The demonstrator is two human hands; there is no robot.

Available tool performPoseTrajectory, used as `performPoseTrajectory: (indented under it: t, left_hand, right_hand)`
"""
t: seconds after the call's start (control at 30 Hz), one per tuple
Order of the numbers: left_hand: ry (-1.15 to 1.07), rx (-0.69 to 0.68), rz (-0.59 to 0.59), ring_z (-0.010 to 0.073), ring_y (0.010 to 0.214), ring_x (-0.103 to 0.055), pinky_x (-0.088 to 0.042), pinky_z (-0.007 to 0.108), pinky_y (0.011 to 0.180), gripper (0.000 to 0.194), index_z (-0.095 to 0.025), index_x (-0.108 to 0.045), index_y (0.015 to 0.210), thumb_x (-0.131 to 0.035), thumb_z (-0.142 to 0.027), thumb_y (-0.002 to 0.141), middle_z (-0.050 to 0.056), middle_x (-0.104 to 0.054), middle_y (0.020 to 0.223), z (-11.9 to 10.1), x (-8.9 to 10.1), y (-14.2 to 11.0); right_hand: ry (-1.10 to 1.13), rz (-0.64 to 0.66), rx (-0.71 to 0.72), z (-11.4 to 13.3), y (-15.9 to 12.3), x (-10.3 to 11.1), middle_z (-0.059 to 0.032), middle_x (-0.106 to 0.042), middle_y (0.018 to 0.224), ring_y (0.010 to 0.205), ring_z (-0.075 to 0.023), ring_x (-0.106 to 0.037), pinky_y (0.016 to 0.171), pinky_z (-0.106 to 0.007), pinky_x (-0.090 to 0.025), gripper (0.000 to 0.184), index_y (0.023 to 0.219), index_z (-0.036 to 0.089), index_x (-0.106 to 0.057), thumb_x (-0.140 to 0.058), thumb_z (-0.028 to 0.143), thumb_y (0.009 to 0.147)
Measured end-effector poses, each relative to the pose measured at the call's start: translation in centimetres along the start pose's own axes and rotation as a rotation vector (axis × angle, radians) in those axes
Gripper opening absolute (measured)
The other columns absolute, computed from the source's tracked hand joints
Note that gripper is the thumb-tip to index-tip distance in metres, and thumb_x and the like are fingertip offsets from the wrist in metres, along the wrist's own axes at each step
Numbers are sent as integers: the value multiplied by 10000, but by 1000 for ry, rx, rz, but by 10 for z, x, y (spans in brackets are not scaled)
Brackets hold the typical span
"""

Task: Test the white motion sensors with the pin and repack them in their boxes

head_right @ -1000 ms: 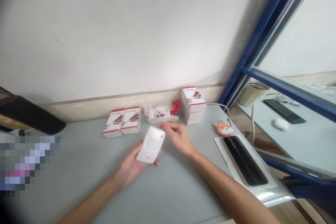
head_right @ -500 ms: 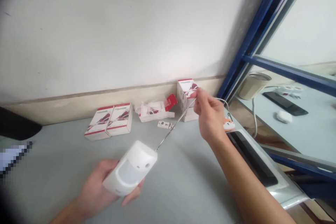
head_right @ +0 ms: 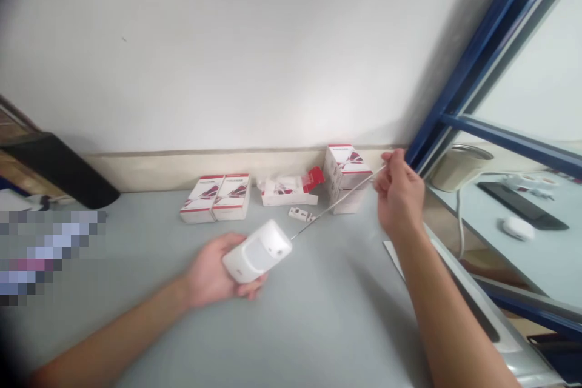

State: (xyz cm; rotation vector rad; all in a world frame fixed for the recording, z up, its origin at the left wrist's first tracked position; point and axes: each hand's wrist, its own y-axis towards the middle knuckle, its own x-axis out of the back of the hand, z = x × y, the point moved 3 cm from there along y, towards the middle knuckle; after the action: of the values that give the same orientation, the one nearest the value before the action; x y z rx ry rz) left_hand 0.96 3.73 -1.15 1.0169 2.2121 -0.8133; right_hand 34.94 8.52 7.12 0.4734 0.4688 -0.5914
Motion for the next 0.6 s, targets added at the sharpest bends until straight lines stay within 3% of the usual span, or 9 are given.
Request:
performPoseTrajectory:
  t: [0.17,0.33,0.6]
  left_hand:
    - [67,58,104,268,740,-670,-456,448,829,456,-80,-681,1161,-517,-461,973,168,-717,948,-5,-5,13]
    - [114,181,241,315,892,-708,-453,512,943,432,-117,-652,1260,-480,-419,1004,161,-724,1044,-9,-7,18]
    - [41,125,307,322,846,-708,-444,488,880,474,-134,-601,1310,-466,-342,905,158,-731,1021,-7,6,22]
  right_hand:
    - [66,-108,13,7,7,9,76,-459,692,482,-35,-254,445,-275,-171,377,777,154,-642,-899,430,785]
    - [-31,-96,53,6,7,8,87,-425,663,489,-44,-263,475,-290,-154,483,688,203,-506,-892,479,776]
    - [-149,-62,215,4,5,11,46,-513,679,463,-57,-353,488,-303,-146,369,691,201,-542,-767,395,910]
